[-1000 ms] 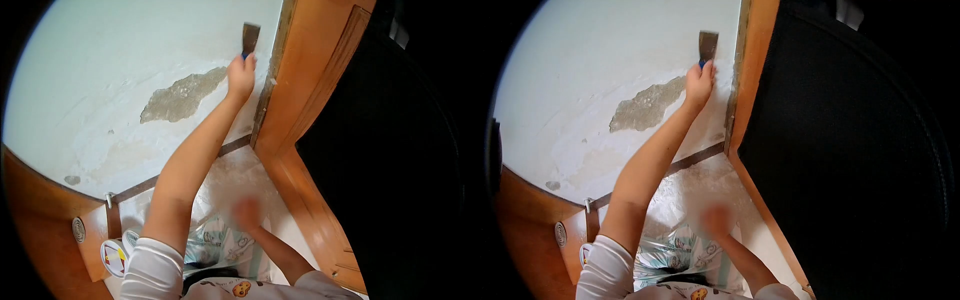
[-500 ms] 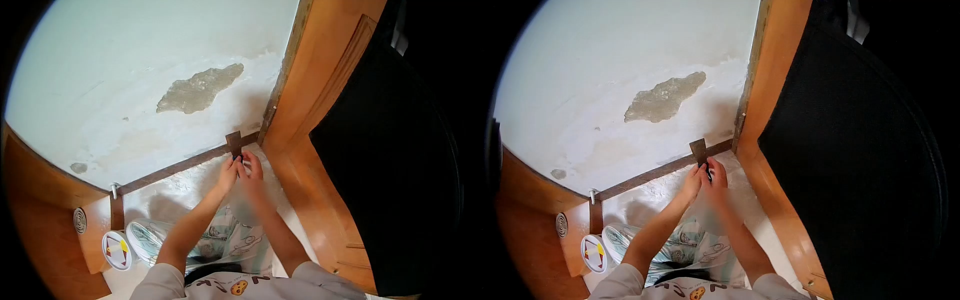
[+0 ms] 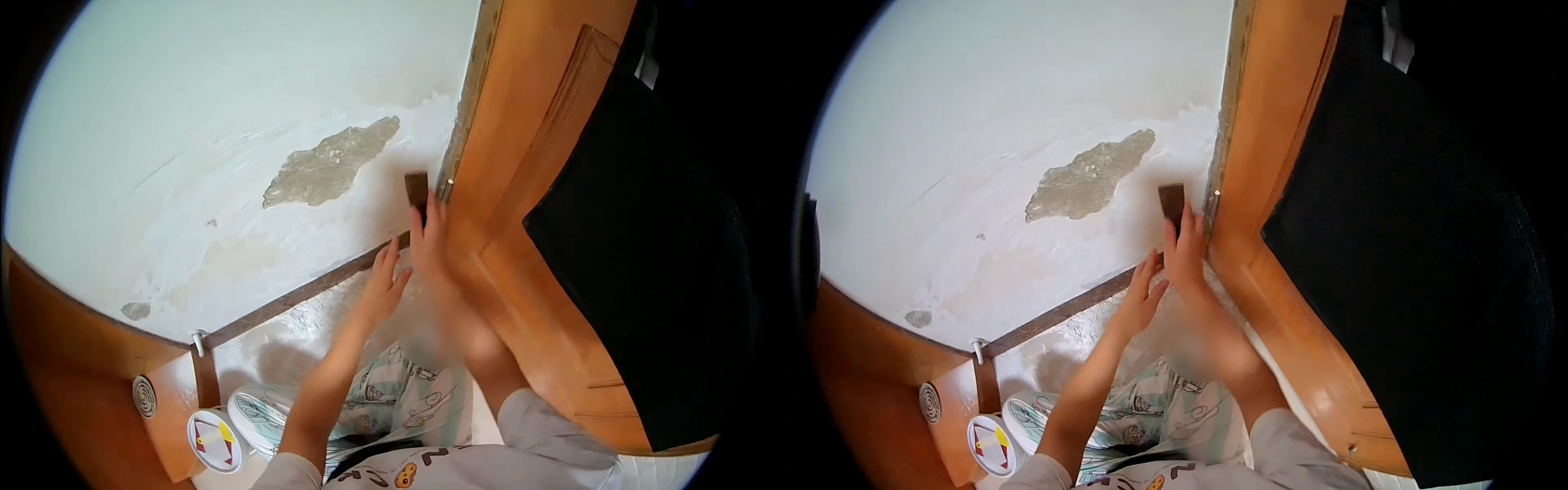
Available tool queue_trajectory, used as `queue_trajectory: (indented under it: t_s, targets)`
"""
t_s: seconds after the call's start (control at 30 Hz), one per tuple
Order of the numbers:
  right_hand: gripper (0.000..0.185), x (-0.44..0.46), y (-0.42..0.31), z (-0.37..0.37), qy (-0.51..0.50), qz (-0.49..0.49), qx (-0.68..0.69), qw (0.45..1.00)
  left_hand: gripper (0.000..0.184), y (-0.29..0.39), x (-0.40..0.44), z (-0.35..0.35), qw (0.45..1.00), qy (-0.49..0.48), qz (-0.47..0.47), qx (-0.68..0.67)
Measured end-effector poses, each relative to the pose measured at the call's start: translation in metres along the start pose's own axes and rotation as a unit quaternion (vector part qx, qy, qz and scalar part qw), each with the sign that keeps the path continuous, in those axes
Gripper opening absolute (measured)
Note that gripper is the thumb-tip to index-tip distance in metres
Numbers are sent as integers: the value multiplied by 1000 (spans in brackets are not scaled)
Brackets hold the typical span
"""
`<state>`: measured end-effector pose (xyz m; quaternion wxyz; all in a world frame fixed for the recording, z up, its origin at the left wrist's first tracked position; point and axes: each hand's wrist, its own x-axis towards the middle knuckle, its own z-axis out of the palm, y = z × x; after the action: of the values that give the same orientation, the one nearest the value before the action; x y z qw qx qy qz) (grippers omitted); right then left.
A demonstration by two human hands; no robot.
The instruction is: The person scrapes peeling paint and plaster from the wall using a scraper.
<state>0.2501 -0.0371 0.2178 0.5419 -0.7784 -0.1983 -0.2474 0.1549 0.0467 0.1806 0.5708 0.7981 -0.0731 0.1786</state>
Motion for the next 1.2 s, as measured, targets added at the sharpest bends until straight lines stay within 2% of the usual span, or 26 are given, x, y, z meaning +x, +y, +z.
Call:
queue_trajectory:
  t_s: [0.07, 0.1, 0.13, 0.17, 0.23, 0.33, 0.37, 0.43, 0.63, 0.77, 0.97, 1.07, 1.17, 1.2]
  targets:
    - [45, 38, -1, -4, 34, -65, -12, 997, 53, -3, -39, -1, 978, -52, -81, 185]
    - [46, 57, -9, -7, 44, -100, -19, 994, 56, -31, -73, 11, 970, -51, -83, 222]
    - [49, 72, -14, -10, 53, -135, -26, 989, 58, -57, -110, 21, 965, -71, -142, 210]
    - [49, 87, -8, -9, 45, -138, -44, 988, 60, -84, -172, 30, 923, -114, -248, 270]
    - [50, 104, -2, 0, 17, -148, -72, 986, 55, -84, -206, 39, 916, -32, -346, 199]
    - [51, 111, 6, 14, 83, -214, -92, 969, 43, -68, -208, 44, 926, 28, -294, 237]
    - [42, 114, 8, 20, 118, -202, -42, 971, 40, -71, -209, 46, 925, 43, -285, 246]
    - [43, 116, 12, 27, 129, -214, -34, 968, 33, -81, -212, 48, 924, 74, -266, 266]
    - [42, 116, 13, 27, 134, -223, -33, 965, 26, -80, -206, 47, 915, 61, -284, 279]
    - [43, 118, 8, 24, 115, -205, -38, 971, 27, -92, -208, 50, 908, 48, -295, 292]
    - [48, 124, 15, 27, 120, -239, -70, 961, 31, -92, -208, 52, 897, 23, -316, 308]
    - [46, 131, 13, 10, 76, -253, -88, 960, 32, -94, -210, 53, 898, 27, -308, 314]
    - [44, 126, -4, 18, 83, -178, 28, 980, 33, -95, -210, 54, 897, 27, -304, 320]
    - [43, 127, -5, 18, 89, -180, 19, 979, 33, -96, -210, 53, 896, 26, -301, 324]
